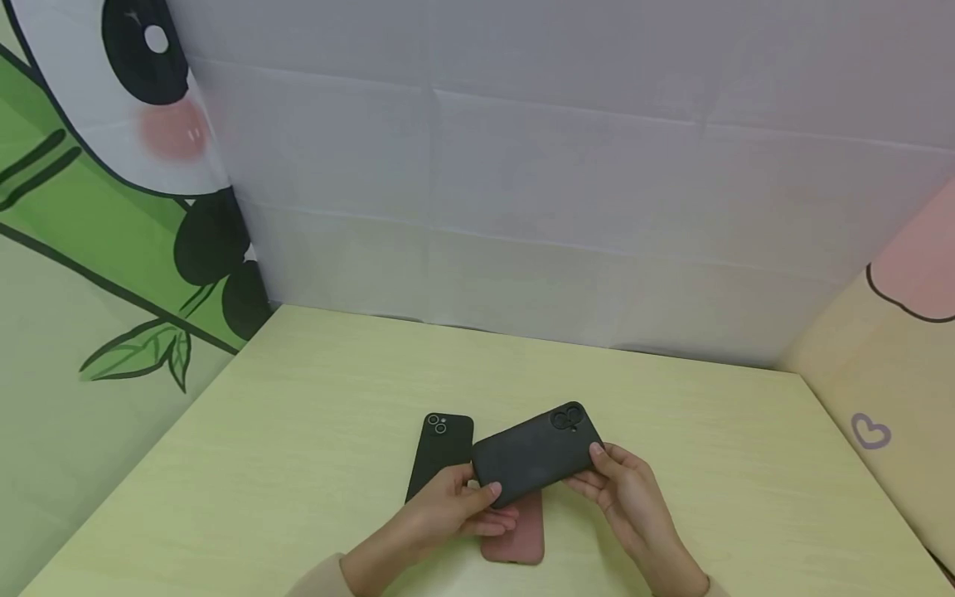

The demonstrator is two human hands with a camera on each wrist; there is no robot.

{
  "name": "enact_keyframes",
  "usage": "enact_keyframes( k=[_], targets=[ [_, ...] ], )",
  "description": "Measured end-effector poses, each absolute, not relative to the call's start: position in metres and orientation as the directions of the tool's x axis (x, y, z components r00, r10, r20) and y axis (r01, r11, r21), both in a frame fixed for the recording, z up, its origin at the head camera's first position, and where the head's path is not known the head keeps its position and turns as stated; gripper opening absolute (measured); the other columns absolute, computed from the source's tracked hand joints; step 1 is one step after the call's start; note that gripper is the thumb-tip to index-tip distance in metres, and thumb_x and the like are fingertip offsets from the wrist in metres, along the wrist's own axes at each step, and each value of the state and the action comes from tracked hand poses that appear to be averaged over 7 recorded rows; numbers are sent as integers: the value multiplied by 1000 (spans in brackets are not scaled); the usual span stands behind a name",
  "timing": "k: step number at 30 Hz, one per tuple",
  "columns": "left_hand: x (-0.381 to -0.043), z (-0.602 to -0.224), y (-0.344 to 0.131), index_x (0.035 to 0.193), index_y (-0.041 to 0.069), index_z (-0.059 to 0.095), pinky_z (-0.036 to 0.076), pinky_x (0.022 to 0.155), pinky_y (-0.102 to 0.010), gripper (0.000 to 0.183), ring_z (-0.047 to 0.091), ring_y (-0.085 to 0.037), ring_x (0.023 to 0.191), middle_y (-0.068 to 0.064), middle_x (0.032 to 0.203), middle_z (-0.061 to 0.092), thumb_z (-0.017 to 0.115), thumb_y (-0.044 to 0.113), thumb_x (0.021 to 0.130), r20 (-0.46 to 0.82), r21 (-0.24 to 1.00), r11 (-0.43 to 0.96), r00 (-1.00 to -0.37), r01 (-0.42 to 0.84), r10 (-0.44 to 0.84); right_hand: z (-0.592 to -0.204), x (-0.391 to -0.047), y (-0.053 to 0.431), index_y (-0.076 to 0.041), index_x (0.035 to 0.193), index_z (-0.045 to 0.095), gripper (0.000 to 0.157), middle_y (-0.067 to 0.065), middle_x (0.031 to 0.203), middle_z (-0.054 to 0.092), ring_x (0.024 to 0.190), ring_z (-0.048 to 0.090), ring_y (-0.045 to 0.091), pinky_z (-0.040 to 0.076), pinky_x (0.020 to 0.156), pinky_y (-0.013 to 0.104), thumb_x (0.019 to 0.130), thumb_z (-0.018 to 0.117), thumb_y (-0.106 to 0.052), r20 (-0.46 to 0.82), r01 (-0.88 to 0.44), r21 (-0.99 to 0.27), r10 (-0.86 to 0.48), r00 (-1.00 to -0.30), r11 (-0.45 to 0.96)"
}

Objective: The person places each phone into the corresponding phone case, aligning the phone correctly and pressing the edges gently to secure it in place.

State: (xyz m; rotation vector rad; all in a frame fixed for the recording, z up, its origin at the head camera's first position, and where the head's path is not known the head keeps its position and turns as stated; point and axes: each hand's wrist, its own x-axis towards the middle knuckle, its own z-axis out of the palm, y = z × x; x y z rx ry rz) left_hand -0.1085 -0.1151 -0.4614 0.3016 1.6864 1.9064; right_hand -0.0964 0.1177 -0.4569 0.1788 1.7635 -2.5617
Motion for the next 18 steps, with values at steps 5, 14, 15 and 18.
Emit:
enact_keyframes(
  k=[5,14,15,18],
  targets=[
    [-107,-462,-114,118,-11,42,54,77,-36,36,69,-23,79,-29,91,66,54,10,91,-161,972,-63,-834,-228,528,-456,-95,117,14,127,38,36,21,111,61,96,64,26,51,83,42,96,38,-4,-121,94,-923,51,-991,-374],
    [-105,-459,-110,112,-12,41,55,73,-34,30,68,-18,72,-25,84,67,54,2,90,-176,978,-20,-873,-208,454,-454,-94,114,14,127,39,39,19,108,63,94,65,26,51,83,41,94,44,-6,-113,84,-925,58,-992,-371],
    [-104,-459,-110,112,-13,41,55,73,-34,29,68,-17,72,-25,84,67,53,1,90,-176,979,-11,-876,-202,450,-454,-93,114,14,127,39,39,19,107,63,94,65,26,51,83,41,94,44,-6,-113,83,-924,59,-992,-372],
    [-104,-459,-108,111,-13,40,55,73,-33,27,68,-16,71,-26,83,67,51,0,90,-168,984,19,-883,-178,438,-454,-93,113,15,126,39,39,19,107,63,93,65,26,52,82,40,94,45,-6,-109,80,-926,60,-992,-368]
  ],
)
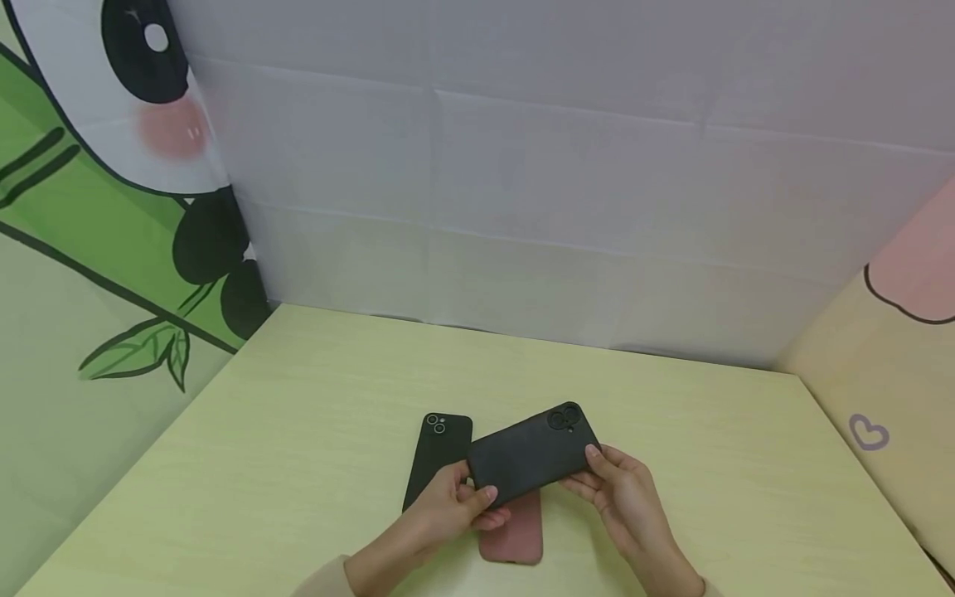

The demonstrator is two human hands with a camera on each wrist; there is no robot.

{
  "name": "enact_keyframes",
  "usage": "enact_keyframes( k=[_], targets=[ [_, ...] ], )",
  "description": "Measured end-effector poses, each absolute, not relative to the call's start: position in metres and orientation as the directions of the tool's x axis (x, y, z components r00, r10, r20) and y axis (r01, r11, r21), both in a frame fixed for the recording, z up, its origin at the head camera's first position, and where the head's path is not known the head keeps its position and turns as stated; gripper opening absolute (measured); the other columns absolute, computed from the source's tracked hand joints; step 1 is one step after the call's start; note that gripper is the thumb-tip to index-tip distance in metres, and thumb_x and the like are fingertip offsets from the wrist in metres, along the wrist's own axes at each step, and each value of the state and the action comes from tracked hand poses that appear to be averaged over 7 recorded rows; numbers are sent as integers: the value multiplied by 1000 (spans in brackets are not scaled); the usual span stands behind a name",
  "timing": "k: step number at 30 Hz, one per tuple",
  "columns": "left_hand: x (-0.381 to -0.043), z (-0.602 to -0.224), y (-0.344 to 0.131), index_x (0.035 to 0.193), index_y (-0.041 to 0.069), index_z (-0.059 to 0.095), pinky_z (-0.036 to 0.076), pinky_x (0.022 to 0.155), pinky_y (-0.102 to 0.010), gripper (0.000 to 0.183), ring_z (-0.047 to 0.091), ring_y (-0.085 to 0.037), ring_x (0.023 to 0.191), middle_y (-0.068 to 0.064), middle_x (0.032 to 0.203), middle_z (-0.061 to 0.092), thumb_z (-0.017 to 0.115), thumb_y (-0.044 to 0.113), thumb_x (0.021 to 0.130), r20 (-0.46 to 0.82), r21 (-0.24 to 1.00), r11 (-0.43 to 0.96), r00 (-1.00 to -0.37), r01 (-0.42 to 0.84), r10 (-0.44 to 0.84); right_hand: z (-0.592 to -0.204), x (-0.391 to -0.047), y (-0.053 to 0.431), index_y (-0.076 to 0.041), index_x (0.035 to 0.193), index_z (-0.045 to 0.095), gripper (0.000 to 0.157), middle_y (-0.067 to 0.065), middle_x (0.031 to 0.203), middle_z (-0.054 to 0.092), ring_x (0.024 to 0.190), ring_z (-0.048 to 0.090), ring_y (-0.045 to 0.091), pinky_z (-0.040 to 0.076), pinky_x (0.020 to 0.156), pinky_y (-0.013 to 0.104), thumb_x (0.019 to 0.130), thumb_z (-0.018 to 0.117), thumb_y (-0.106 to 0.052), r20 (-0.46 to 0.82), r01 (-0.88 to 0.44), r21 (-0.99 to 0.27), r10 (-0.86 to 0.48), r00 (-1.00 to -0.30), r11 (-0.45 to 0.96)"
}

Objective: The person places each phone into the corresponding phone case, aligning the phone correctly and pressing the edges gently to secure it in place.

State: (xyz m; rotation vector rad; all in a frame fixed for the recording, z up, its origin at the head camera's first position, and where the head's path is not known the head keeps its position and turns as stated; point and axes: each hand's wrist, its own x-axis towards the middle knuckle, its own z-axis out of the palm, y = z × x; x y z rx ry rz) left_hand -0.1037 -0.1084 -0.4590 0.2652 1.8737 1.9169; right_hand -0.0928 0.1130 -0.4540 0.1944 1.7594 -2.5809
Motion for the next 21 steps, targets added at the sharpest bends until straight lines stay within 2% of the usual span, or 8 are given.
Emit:
enact_keyframes(
  k=[4,14,21],
  targets=[
    [-103,-460,-108,111,-12,40,56,71,-33,25,68,-16,70,-25,79,67,50,-1,91,-160,987,46,-891,-155,425,-454,-92,112,15,126,40,39,19,105,64,91,66,26,52,82,40,93,45,-5,-104,74,-927,63,-993,-367],
    [-102,-464,-107,107,-6,42,53,61,-27,19,61,-10,60,-12,71,66,49,1,92,-137,989,111,-908,-101,395,-455,-92,110,15,124,41,38,21,107,63,92,65,27,52,81,40,93,46,-7,-88,58,-933,68,-994,-356],
    [-101,-464,-108,105,-4,42,52,62,-27,16,59,-10,61,-7,71,65,49,5,93,-148,984,153,-907,-94,394,-454,-90,109,15,125,41,38,21,106,63,91,66,26,52,81,38,93,46,-6,-95,60,-929,79,-992,-364]
  ],
)
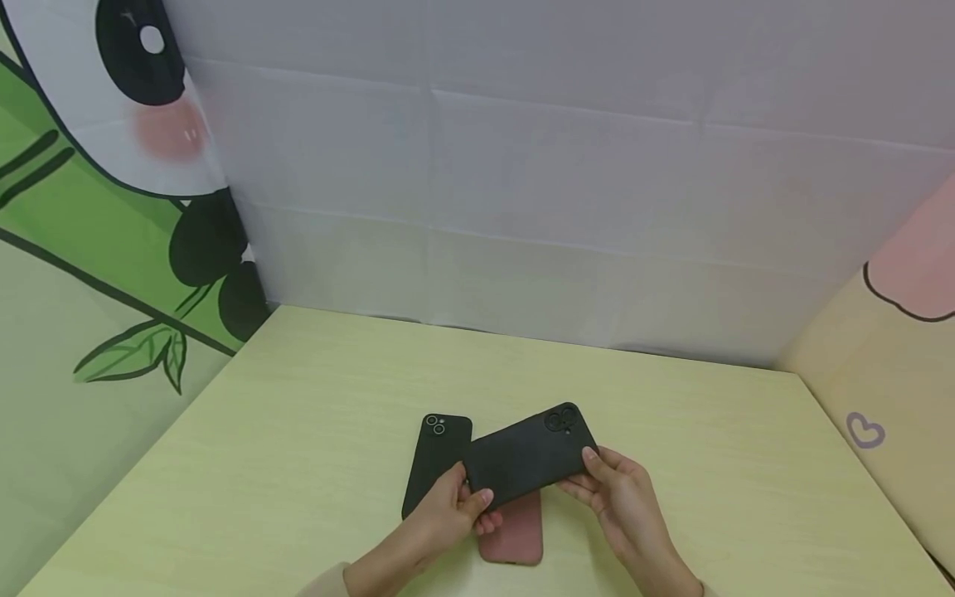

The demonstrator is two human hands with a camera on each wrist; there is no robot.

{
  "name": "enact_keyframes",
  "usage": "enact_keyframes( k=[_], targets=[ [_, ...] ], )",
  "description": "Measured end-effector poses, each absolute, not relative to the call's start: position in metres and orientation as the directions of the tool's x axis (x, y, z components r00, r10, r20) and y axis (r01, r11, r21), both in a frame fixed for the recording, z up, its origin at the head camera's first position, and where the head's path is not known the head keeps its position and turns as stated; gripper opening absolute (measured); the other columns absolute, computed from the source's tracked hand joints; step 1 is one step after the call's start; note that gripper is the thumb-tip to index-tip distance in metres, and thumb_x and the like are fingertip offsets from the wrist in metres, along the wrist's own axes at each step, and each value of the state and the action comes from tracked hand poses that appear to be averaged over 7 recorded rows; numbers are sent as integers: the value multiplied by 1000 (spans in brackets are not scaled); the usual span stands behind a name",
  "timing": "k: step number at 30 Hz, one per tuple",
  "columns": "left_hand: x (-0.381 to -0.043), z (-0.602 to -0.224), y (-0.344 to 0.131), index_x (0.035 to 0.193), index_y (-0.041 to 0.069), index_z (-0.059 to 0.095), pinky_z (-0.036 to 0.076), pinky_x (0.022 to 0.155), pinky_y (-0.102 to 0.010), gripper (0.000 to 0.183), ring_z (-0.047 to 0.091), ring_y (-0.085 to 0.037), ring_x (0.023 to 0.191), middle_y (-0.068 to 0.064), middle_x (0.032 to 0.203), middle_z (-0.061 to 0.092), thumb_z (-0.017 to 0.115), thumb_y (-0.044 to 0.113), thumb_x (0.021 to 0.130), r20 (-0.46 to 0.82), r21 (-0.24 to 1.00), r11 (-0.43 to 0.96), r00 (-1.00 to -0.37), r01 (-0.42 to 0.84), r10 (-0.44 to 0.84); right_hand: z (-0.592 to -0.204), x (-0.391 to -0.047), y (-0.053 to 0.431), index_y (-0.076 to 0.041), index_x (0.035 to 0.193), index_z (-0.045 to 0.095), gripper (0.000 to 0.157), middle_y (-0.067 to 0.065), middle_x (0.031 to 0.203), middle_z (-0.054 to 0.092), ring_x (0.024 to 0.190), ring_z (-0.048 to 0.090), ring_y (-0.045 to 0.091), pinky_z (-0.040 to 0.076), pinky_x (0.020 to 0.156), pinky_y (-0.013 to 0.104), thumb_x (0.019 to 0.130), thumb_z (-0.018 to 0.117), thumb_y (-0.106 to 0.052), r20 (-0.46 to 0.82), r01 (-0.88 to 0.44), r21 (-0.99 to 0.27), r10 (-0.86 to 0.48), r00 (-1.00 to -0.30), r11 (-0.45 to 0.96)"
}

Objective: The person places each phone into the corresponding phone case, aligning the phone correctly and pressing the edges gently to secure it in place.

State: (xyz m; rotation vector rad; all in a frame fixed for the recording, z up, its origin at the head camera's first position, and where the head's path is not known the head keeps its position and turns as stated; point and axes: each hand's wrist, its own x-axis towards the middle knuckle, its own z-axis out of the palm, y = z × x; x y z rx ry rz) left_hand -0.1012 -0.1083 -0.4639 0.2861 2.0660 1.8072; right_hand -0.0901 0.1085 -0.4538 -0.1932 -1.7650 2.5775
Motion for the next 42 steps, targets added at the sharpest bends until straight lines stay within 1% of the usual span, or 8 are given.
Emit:
enact_keyframes(
  k=[8,15,18,23,25,28,34,42],
  targets=[
    [-105,-459,-108,104,-7,48,49,67,-25,28,57,-9,68,-4,76,63,49,20,95,-155,987,97,-882,-125,445,-455,-91,110,14,128,36,38,24,112,60,95,64,26,50,84,41,95,41,-5,-125,69,-908,108,-986,-413],
    [-107,-464,-108,95,-13,58,47,61,-20,47,54,-6,61,0,70,59,43,32,97,-220,975,70,-851,-213,476,-453,-90,108,15,125,35,38,19,103,64,94,65,26,50,85,41,95,43,-7,-105,47,-907,117,-988,-419],
    [-106,-465,-108,94,-13,58,45,60,-19,49,52,-6,61,0,69,58,43,33,96,-219,974,60,-855,-217,471,-453,-90,107,14,120,38,35,17,98,65,93,65,26,50,84,42,95,44,-8,-104,42,-903,121,-987,-428],
    [-105,-464,-108,89,-11,59,42,57,-17,45,49,-5,60,1,68,57,44,30,97,-201,979,70,-879,-190,433,-454,-91,106,8,102,47,20,15,95,66,90,66,28,50,83,45,92,49,-9,-122,46,-884,134,-983,-464],
    [-105,-463,-108,86,-9,59,42,56,-17,42,48,-5,59,2,68,56,45,29,97,-198,980,83,-888,-180,415,-455,-91,105,6,98,48,20,15,95,66,90,66,29,50,83,45,91,52,-12,-122,48,-884,131,-984,-465],
    [-104,-463,-109,84,-7,59,41,56,-17,40,48,-5,58,2,67,56,45,28,97,-202,979,111,-897,-172,393,-457,-90,105,7,103,48,28,15,96,66,92,66,29,50,84,44,90,54,-16,-117,56,-893,111,-987,-447],
    [-104,-462,-110,84,-4,58,41,55,-18,36,47,-6,58,1,67,55,44,27,97,-213,975,140,-907,-173,362,-456,-88,104,14,122,41,44,20,104,65,96,64,29,50,85,42,92,52,-16,-112,71,-908,75,-991,-413],
    [-103,-461,-113,84,-3,56,41,54,-18,32,47,-6,58,1,66,54,43,23,98,-211,975,148,-914,-169,346,-452,-84,101,13,126,41,41,23,111,62,100,62,29,49,86,41,94,47,-12,-105,76,-908,47,-993,-413]
  ],
)
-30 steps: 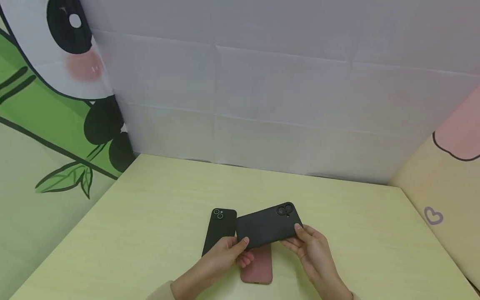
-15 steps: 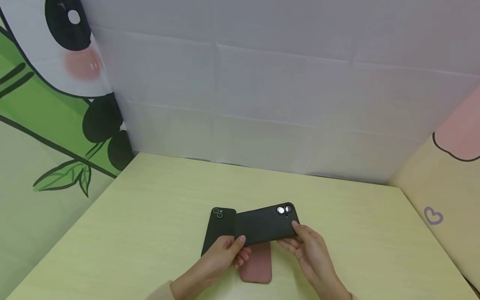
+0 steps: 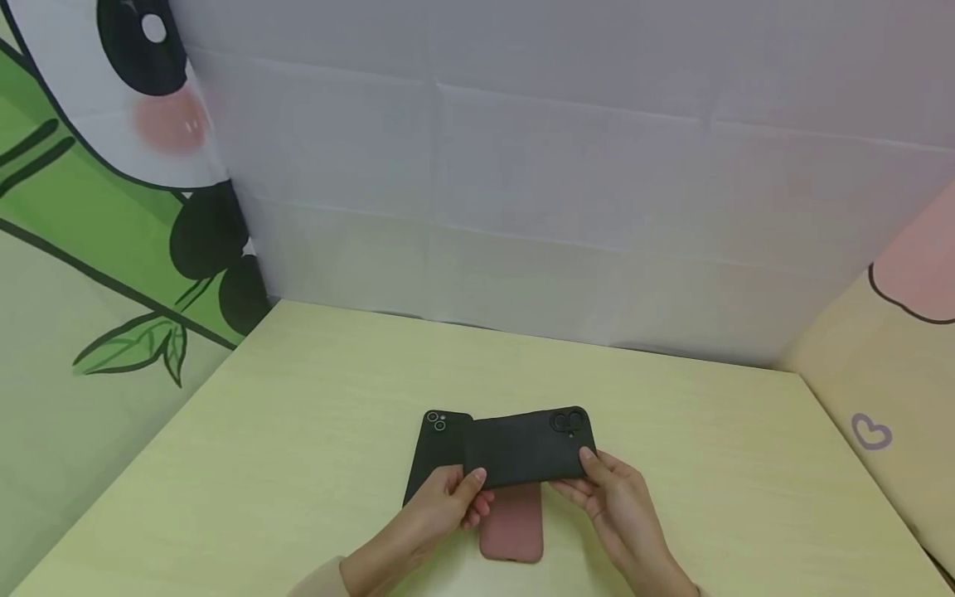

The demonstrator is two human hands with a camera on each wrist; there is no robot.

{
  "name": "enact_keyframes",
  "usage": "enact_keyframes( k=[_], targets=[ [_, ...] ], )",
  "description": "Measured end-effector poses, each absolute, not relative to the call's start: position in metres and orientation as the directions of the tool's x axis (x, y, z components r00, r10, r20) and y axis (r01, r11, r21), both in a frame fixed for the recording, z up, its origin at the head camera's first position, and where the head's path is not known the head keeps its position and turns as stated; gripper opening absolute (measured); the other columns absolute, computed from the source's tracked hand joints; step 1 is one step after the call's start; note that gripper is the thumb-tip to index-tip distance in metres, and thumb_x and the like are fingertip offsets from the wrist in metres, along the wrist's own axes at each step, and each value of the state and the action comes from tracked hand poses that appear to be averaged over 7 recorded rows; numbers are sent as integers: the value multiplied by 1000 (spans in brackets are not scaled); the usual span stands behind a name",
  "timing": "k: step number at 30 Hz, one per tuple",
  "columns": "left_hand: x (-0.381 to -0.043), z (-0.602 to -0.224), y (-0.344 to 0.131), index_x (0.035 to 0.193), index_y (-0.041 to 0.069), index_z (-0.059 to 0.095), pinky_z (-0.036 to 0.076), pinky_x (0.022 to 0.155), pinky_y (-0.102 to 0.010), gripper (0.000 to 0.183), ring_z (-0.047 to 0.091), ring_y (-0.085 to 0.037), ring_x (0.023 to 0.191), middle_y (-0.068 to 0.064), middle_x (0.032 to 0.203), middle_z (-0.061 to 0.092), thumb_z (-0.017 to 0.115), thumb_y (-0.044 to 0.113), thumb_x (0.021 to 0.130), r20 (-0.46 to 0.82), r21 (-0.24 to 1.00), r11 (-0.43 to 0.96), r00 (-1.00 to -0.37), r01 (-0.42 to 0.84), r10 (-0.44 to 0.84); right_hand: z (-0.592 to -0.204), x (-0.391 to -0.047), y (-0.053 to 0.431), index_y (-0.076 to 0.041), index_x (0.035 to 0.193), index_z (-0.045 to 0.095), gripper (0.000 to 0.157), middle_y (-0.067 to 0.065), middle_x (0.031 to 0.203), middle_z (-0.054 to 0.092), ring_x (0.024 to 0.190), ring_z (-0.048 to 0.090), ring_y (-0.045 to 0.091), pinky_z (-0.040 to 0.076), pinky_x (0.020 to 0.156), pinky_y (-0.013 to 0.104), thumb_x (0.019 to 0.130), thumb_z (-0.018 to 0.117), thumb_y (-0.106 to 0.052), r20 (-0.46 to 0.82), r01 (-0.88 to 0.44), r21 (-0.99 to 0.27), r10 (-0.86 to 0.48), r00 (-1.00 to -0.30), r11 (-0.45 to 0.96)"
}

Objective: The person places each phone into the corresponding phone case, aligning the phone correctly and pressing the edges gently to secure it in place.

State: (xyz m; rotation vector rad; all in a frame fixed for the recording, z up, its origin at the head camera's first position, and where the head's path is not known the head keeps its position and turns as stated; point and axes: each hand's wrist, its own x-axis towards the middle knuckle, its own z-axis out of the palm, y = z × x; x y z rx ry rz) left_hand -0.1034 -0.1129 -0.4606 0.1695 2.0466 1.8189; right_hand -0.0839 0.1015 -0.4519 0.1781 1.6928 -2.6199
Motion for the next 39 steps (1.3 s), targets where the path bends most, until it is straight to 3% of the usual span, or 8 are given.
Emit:
enact_keyframes(
  k=[24,32,39],
  targets=[
    [-103,-456,-117,81,3,50,42,55,-16,27,48,-5,59,-1,71,57,48,27,95,-212,976,118,-914,-182,346,-448,-82,100,13,127,40,38,21,112,62,101,62,29,49,86,42,96,43,-8,-145,109,-884,46,-988,-454],
    [-108,-445,-125,92,-7,55,44,60,-20,40,50,-7,62,1,69,56,47,32,95,-190,982,91,-882,-167,432,-441,-84,116,17,131,31,56,17,113,63,102,62,24,47,92,38,95,48,-21,-123,177,-933,-185,-975,-314],
    [-113,-440,-133,94,-8,56,44,60,-20,44,49,-8,63,0,70,55,45,34,96,-188,982,105,-880,-157,436,-441,-85,122,19,120,43,48,21,109,64,101,63,25,47,91,36,94,51,-20,-131,222,-949,-357,-925,-226]
  ],
)
